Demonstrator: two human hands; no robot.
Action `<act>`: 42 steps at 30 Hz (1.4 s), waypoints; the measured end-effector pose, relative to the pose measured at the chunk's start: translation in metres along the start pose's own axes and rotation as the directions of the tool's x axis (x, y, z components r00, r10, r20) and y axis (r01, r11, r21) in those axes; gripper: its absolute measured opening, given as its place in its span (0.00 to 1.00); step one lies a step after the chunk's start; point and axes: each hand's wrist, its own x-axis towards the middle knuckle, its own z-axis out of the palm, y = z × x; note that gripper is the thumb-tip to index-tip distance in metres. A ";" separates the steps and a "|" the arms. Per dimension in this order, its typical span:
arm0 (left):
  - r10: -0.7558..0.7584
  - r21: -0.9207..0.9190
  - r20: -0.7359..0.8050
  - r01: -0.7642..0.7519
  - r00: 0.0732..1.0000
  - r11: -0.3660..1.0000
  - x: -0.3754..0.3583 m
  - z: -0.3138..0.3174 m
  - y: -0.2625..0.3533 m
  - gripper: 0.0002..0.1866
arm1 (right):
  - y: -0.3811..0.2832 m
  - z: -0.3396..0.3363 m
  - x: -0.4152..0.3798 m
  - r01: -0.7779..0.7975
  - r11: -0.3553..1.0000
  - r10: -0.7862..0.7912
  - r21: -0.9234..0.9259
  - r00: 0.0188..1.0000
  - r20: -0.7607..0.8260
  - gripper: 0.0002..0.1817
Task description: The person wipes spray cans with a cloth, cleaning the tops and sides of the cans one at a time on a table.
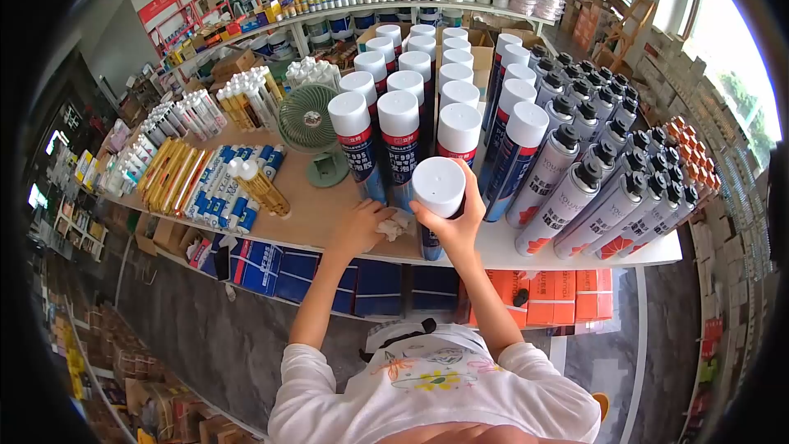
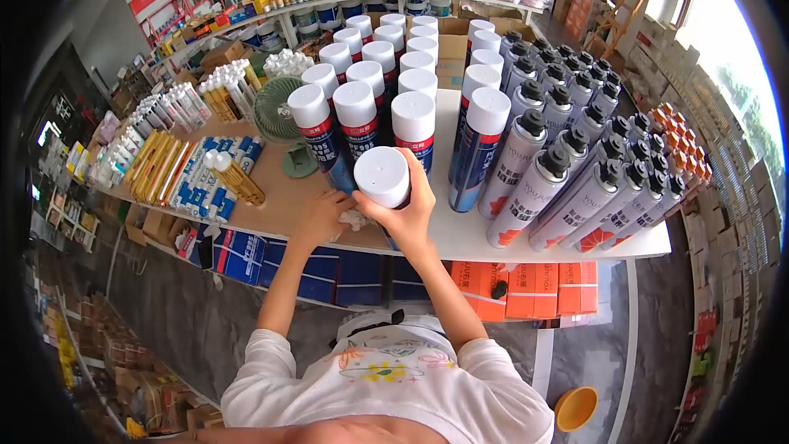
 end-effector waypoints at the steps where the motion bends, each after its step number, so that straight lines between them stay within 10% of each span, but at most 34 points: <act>1: 0.000 -0.002 -0.001 0.000 1.000 1.000 -0.002 0.017 -0.007 0.31 | 0.000 0.000 0.001 0.001 1.000 -0.001 -0.002 1.000 0.001 0.40; 10: 0.011 0.003 -0.036 -0.011 0.999 1.000 -0.007 0.025 0.009 0.56 | 0.003 -0.003 0.008 -0.038 0.998 0.037 -0.058 0.999 -0.015 0.41; 15: -0.084 -0.551 0.047 0.096 0.995 0.829 0.003 -0.036 0.050 0.59 | 0.009 -0.002 0.013 -0.097 0.994 0.097 -0.043 0.995 -0.007 0.42; 21: 0.035 -0.481 -0.338 -0.204 0.940 0.853 0.021 -0.080 0.083 0.60 | 0.007 -0.004 0.014 -0.169 0.985 0.168 0.020 0.984 0.055 0.44; 27: 0.013 -0.438 -0.376 -0.190 0.926 0.879 0.036 -0.097 0.103 0.60 | 0.018 -0.020 -0.001 -0.101 0.984 0.099 0.144 0.995 0.023 0.46; 35: -0.144 -0.605 -0.315 -0.082 0.938 0.792 0.055 -0.092 0.115 0.63 | 0.051 -0.053 -0.053 -0.394 0.905 0.402 0.163 0.915 -0.019 0.27; 42: -0.207 -0.478 -0.429 -0.026 0.879 0.878 0.062 -0.060 0.116 0.66 | 0.073 -0.063 -0.095 -0.295 0.918 0.369 -0.265 0.882 0.294 0.40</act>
